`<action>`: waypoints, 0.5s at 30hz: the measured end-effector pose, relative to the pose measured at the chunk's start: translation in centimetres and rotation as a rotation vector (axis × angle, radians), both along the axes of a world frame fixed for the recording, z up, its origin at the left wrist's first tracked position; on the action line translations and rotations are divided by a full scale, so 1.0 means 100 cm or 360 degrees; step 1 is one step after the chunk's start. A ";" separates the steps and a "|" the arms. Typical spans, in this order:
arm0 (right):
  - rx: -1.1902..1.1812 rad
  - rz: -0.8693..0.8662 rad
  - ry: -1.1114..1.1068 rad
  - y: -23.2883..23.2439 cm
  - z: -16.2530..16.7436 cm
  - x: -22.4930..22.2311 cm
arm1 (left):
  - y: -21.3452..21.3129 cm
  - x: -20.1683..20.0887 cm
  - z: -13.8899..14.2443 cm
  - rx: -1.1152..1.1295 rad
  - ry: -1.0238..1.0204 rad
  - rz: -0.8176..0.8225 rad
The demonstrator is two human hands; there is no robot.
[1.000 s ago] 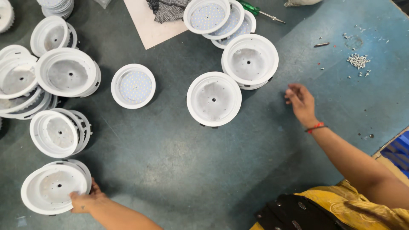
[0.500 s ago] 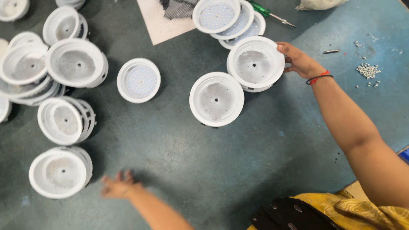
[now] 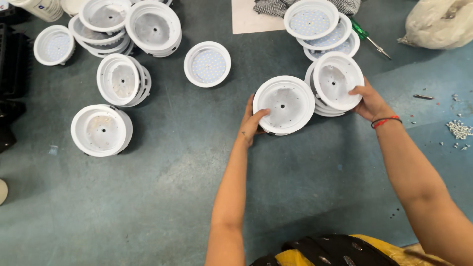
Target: The person assembles LED light fixtures by screwing small metal screws into white circular LED panels using a green electric screwdriver. They handle multiple panels, pick up screws, and place finished units into a blue bin.
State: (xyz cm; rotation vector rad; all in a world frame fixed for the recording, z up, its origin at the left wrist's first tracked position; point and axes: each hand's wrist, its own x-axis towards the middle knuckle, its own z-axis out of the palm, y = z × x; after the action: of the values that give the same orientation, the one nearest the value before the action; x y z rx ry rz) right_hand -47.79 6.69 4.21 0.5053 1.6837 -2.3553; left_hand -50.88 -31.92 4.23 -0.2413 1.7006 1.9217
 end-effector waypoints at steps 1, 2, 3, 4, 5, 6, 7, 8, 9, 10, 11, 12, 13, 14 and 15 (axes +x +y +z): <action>-0.0002 -0.0011 -0.0006 -0.004 -0.002 0.003 | 0.000 0.004 -0.002 0.0030 0.0003 0.0046; -0.0005 -0.0022 -0.0016 -0.010 -0.003 0.005 | -0.002 0.008 -0.005 0.0060 0.0003 0.0093; -0.0028 -0.0012 0.0016 -0.018 -0.005 0.009 | -0.007 0.013 -0.008 0.0088 0.0001 0.0140; -0.0051 -0.0001 0.0049 -0.028 -0.007 0.012 | -0.014 0.018 -0.012 0.0072 -0.0007 0.0210; -0.0071 0.0009 0.0085 -0.039 -0.009 0.014 | -0.024 0.023 -0.015 0.0059 -0.0012 0.0279; -0.0056 0.0004 0.0082 -0.051 -0.010 0.017 | -0.036 0.029 -0.018 0.0048 -0.0021 0.0349; -0.0042 -0.0001 0.0078 -0.066 -0.013 0.019 | -0.051 0.037 -0.021 0.0059 -0.0036 0.0442; -0.0032 -0.0007 0.0075 -0.083 -0.015 0.020 | -0.069 0.044 -0.023 0.0067 -0.0048 0.0534; -0.0062 0.0048 0.0110 -0.102 -0.017 0.019 | -0.088 0.051 -0.024 0.0128 -0.0043 0.0640; -0.0091 0.0102 0.0141 -0.122 -0.020 0.019 | -0.107 0.059 -0.025 0.0187 -0.0041 0.0745; -0.0073 0.0123 0.0140 -0.144 -0.023 0.017 | -0.126 0.065 -0.025 0.0206 -0.0071 0.0873; -0.0056 0.0148 0.0140 -0.169 -0.026 0.015 | -0.146 0.071 -0.024 0.0225 -0.0100 0.1004; -0.0072 0.0196 0.0146 -0.194 -0.028 0.011 | -0.166 0.076 -0.023 0.0284 0.0031 0.1081; -0.0093 0.0247 0.0152 -0.220 -0.030 0.006 | -0.185 0.081 -0.020 0.0337 0.0167 0.1160; -0.0081 0.0290 0.0088 -0.245 -0.030 -0.001 | -0.202 0.084 -0.018 0.0242 0.0151 0.1262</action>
State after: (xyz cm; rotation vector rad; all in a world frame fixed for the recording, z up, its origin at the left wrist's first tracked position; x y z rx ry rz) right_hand -47.86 -17.86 1.20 0.2677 1.6132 -2.2932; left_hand -42.46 -52.14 2.47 -0.8832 1.6385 2.6367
